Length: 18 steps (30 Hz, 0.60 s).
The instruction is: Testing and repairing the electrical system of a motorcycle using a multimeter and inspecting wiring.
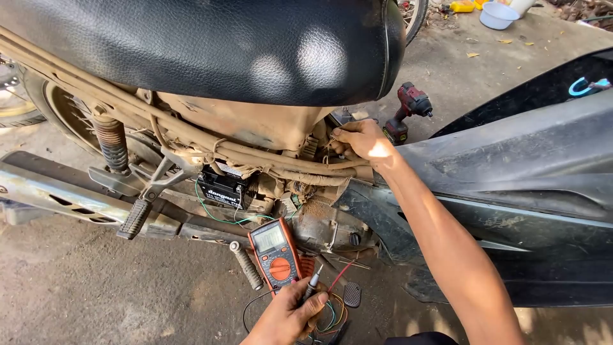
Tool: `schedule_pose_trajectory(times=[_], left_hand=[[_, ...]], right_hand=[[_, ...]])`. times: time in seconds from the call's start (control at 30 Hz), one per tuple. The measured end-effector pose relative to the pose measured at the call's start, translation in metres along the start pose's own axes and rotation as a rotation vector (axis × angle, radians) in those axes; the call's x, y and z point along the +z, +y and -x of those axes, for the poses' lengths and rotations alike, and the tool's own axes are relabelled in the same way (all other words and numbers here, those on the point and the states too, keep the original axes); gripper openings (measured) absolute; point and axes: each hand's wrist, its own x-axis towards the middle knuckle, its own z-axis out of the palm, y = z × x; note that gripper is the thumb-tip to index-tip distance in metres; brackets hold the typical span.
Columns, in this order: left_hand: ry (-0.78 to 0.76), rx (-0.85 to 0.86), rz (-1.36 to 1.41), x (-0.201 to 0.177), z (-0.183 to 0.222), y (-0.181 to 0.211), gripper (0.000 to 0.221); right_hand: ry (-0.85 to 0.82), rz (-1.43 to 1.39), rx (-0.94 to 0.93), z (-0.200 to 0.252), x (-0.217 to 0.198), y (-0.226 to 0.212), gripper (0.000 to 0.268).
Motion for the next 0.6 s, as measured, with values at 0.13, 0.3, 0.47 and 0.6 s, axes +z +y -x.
schedule_pose_trajectory(times=[0.13, 0.3, 0.47, 0.6], left_hand=[[0.111, -0.040, 0.058, -0.003, -0.002, -0.002, 0.024], [0.098, -0.070, 0.193, -0.004, 0.008, 0.018, 0.023], [0.051, -0.050, 0.131, -0.020, 0.004, 0.009, 0.025], [0.059, -0.127, 0.153, -0.027, 0.000, 0.006, 0.027]], right_hand=[[-0.115, -0.082, -0.133, 0.005, -0.009, 0.010, 0.027], [-0.153, -0.058, -0.087, 0.014, -0.011, -0.010, 0.033], [-0.122, -0.015, 0.102, -0.018, -0.009, -0.002, 0.037], [-0.181, -0.040, 0.086, -0.015, -0.007, -0.010, 0.045]])
